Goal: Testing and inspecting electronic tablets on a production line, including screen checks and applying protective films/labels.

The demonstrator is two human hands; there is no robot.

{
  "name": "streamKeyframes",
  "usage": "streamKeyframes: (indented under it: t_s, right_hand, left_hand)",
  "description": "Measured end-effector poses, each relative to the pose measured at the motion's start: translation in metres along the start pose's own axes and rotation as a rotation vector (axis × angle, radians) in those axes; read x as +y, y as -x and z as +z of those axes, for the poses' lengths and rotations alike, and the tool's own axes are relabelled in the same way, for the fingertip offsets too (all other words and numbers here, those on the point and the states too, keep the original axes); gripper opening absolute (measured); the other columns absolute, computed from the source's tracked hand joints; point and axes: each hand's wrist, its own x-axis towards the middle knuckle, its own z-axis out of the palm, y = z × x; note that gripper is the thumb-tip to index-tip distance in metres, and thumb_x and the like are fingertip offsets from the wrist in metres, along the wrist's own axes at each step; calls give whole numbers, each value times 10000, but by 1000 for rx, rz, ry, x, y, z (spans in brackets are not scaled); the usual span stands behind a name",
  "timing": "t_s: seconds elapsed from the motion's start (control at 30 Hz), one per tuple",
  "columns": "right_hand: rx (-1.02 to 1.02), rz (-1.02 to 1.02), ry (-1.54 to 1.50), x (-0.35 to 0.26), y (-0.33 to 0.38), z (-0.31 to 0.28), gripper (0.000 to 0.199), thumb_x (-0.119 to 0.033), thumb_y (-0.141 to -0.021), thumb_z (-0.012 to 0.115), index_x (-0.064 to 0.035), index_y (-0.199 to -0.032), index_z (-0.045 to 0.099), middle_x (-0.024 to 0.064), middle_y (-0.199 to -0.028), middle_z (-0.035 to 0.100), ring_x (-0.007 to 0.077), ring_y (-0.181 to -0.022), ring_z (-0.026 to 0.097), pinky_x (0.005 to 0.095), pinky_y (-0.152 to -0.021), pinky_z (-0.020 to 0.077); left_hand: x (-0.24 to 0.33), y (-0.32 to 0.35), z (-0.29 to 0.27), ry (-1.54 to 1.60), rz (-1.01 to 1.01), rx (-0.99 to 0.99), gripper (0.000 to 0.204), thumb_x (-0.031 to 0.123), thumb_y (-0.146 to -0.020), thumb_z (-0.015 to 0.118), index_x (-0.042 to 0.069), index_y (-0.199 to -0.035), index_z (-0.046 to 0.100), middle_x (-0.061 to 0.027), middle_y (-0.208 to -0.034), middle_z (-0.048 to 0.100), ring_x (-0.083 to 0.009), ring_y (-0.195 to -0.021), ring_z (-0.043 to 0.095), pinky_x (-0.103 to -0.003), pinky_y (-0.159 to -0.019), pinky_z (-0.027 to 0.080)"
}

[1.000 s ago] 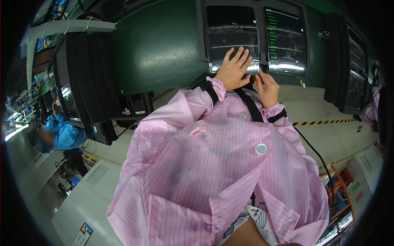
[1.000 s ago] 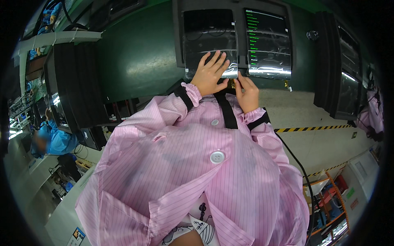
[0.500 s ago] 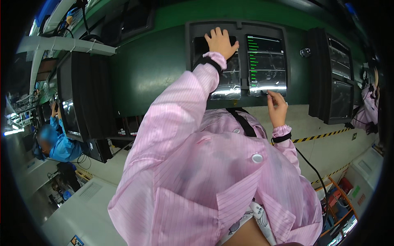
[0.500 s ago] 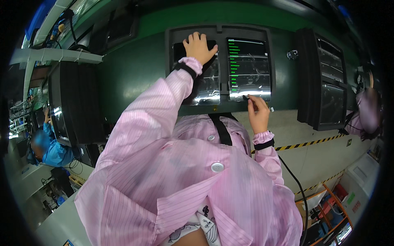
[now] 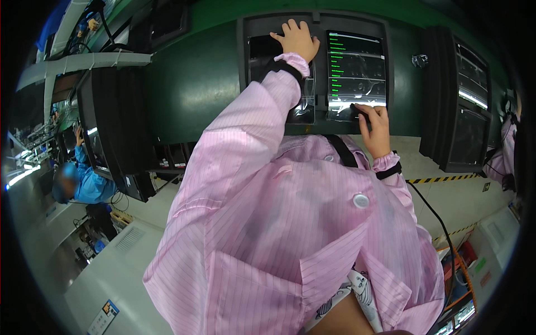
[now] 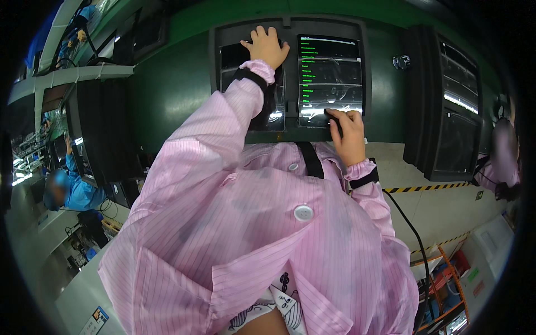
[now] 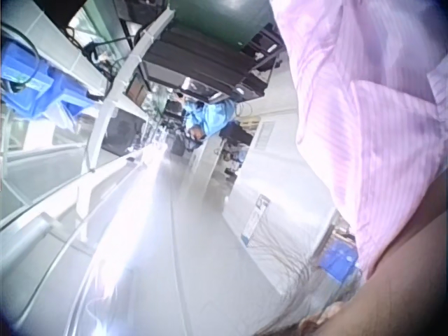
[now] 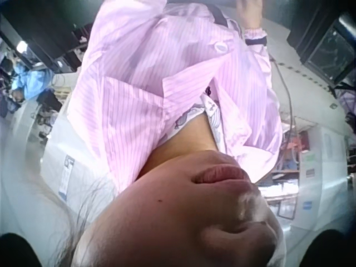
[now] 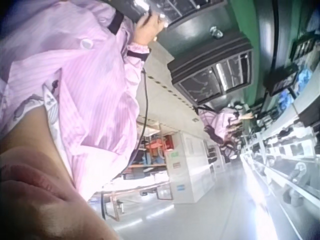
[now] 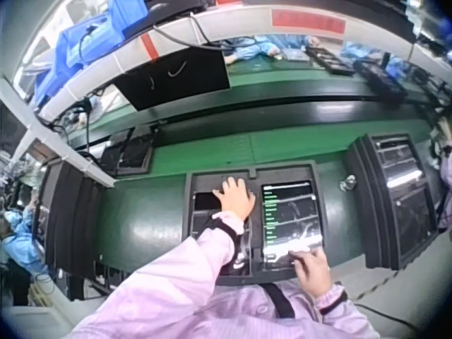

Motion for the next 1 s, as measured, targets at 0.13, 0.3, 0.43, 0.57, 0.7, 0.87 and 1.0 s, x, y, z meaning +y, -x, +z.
streamKeyframes:
  t_s: [0.13,0.3,0.43,0.57,0.7,0.87,1.0]
  right_hand:
    - [-63,-69,105,5,-6,8,262,-94,-843,631,-103,-1104,659,129,-891,578,292,-857,530,391,-814,421]
    - [114,25,36,4,-7,2,187,-73,-853,627,-78,-1031,683,105,-879,556,254,-844,531,354,-741,445]
    - [128,72,2,5,-5,-3,180,-58,-863,618,-66,-1030,682,96,-897,581,246,-856,529,339,-783,446]
    - [154,63,-4,3,-1,-3,179,-56,-864,617,-53,-1031,679,94,-904,594,240,-860,527,337,-793,443]
    - [104,94,-6,-2,3,-1,187,-33,-875,596,-35,-1051,659,101,-970,621,246,-955,555,336,-855,444]
    - [168,67,-36,-3,3,5,187,-39,-855,622,-45,-1033,677,88,-905,601,233,-863,530,331,-803,444]
    - [156,57,-52,-9,4,9,187,-30,-852,621,-41,-1030,676,85,-925,616,228,-872,537,328,-801,450]
  left_hand:
    - [-32,34,-26,276,178,221,479,374,-809,674,73,-1168,573,-161,-1233,489,-364,-1209,426,-657,-1064,213]
    - [-80,86,-71,326,346,122,392,268,-820,672,161,-1192,609,-132,-1293,486,-342,-1284,402,-533,-1093,249]
    - [-84,116,-90,374,414,-30,420,340,-795,684,251,-1202,631,-129,-1394,425,-354,-1358,326,-583,-1117,146]
    - [-94,124,-76,307,473,-122,310,355,-872,605,289,-1169,663,-121,-1449,384,-348,-1390,278,-652,-1100,55]
    - [-93,95,-56,356,155,148,340,320,-917,545,285,-1250,608,-139,-1457,367,-350,-1388,268,-645,-1103,68]
    - [-98,103,-82,332,532,-110,258,388,-906,552,304,-1081,722,-106,-1458,388,-333,-1402,258,-649,-1104,42]
    - [-119,87,-41,107,424,42,354,405,-932,518,257,-1233,630,-158,-1447,380,-349,-1389,274,-658,-1096,71]
